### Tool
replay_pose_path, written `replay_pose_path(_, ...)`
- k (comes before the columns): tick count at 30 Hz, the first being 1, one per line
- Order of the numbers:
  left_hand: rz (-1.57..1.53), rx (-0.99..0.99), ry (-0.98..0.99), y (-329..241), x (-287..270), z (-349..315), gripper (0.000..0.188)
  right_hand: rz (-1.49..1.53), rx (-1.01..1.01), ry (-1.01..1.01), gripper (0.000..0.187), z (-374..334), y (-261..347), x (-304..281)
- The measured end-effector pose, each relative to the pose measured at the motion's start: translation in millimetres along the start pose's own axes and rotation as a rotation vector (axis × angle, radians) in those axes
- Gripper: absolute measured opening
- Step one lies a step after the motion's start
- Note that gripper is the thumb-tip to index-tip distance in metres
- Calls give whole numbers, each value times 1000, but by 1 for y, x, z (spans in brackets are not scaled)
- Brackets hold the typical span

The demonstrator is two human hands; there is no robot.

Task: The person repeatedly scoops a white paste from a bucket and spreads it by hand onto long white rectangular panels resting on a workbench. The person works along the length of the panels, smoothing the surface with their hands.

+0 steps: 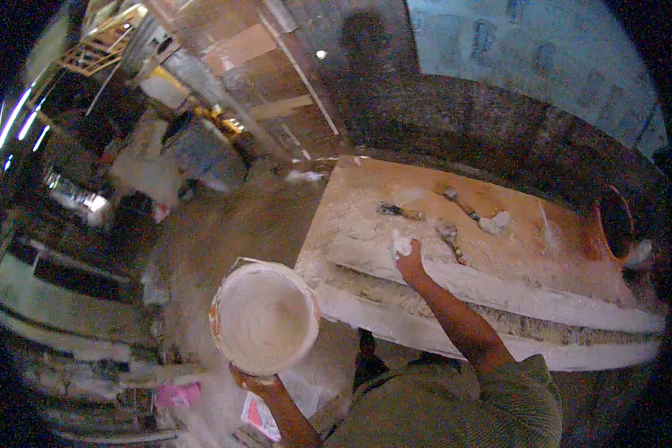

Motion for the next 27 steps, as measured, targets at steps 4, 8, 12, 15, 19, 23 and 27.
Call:
replay_pose_path(4,-507,-314,93,52,111,23,60,91,491,237,57,-16,-73,15)
replay_pose_path(8,-931,-874,136,91,243,23,61,-215,371,128,42,-43,-96,-90)
replay_pose_path(12,-1058,-1026,258,85,382,30,62,211,750,-528,40,-117,-114,-235)
replay_pose_path(15,-1103,-1115,355,62,476,19,62,286,930,-969,33,-216,-100,-323)
replay_pose_path(19,-1111,-1212,461,20,565,-5,63,147,1041,-1269,30,-329,-49,-393)
replay_pose_path(23,-1104,-1287,539,-19,617,-35,64,108,1075,-1456,27,-409,6,-417)
replay_pose_path(27,-1085,-1344,556,-28,633,-59,65,124,1100,-1559,25,-469,50,-420)
Point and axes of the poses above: each hand's wrist, its own z-axis towards the middle knuckle, its own x-axis out of the palm, y = z × x, the point moved 8 cm from there along z, towards the middle knuckle, and after that the axes turned 15 degrees about -y, right-handed, at the moved point
